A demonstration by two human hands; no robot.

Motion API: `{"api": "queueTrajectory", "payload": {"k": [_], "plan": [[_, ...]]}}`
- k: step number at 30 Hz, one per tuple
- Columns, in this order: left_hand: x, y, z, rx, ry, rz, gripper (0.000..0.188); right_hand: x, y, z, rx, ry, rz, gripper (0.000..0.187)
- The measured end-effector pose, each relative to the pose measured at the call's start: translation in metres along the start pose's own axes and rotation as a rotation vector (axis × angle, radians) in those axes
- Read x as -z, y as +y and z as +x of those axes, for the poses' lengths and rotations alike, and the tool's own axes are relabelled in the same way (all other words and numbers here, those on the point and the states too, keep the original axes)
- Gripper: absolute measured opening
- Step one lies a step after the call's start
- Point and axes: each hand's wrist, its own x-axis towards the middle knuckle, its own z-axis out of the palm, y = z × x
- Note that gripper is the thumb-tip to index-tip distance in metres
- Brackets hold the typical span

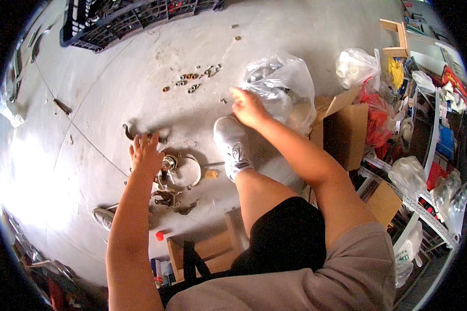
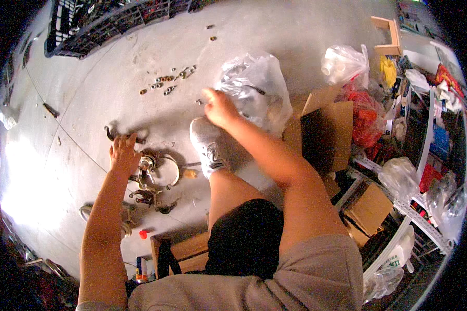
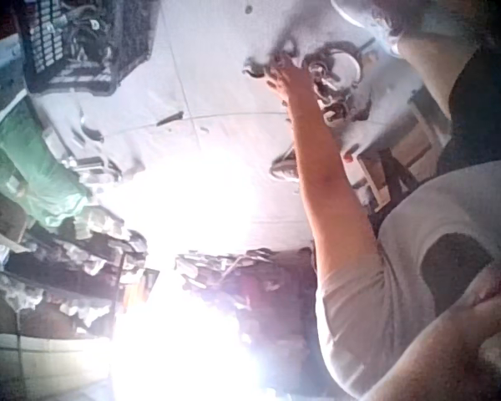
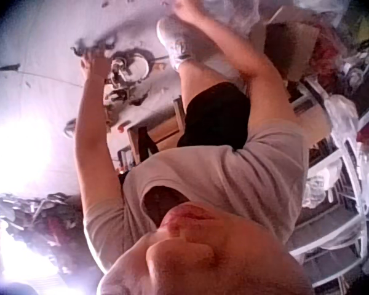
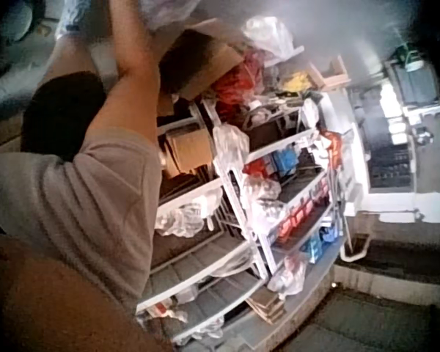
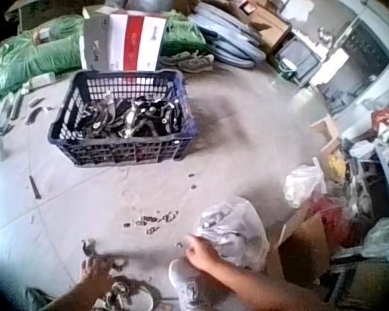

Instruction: The person sits on a low stool and assembles small metal hardware components by hand. They pick up curved metal pieces and small fasteners from the floor, connect them, and place the assembled units into a blue crate.

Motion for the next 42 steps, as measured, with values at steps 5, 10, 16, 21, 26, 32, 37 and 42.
{"api": "queueTrajectory", "payload": {"k": [5, 10, 16, 21, 26, 32, 37, 42], "plan": [[-0.015, -0.010, -0.030, -0.009, -0.211, -0.087, 0.060, 0.020, 0.026, 0.020, -0.033, 0.098, -0.303, 0.027], [-0.016, -0.017, -0.035, 0.024, -0.200, -0.230, 0.047, -0.017, 0.009, 0.021, 0.082, -0.121, -0.201, 0.019], [0.013, -0.017, 0.009, -0.073, 0.021, -0.470, 0.037, -0.031, 0.005, 0.039, 0.201, -0.261, -0.361, 0.011], [0.026, 0.000, 0.023, -0.044, -0.063, -0.677, 0.036, -0.032, 0.015, 0.047, 0.215, -0.271, -0.295, 0.009], [0.023, 0.022, 0.023, -0.024, -0.148, -0.951, 0.036, -0.036, 0.023, 0.046, 0.242, -0.267, -0.319, 0.011], [0.013, 0.052, 0.034, 0.187, -0.303, -1.748, 0.032, -0.026, 0.009, 0.048, 0.253, -0.275, -0.241, 0.010], [0.014, 0.076, 0.049, 0.415, -0.450, -2.247, 0.033, -0.018, -0.041, 0.031, 0.003, -0.353, 0.181, 0.017], [0.016, 0.084, 0.053, 0.392, -0.617, -2.238, 0.033, -0.011, -0.062, 0.032, -0.058, -0.380, 0.337, 0.020]]}}
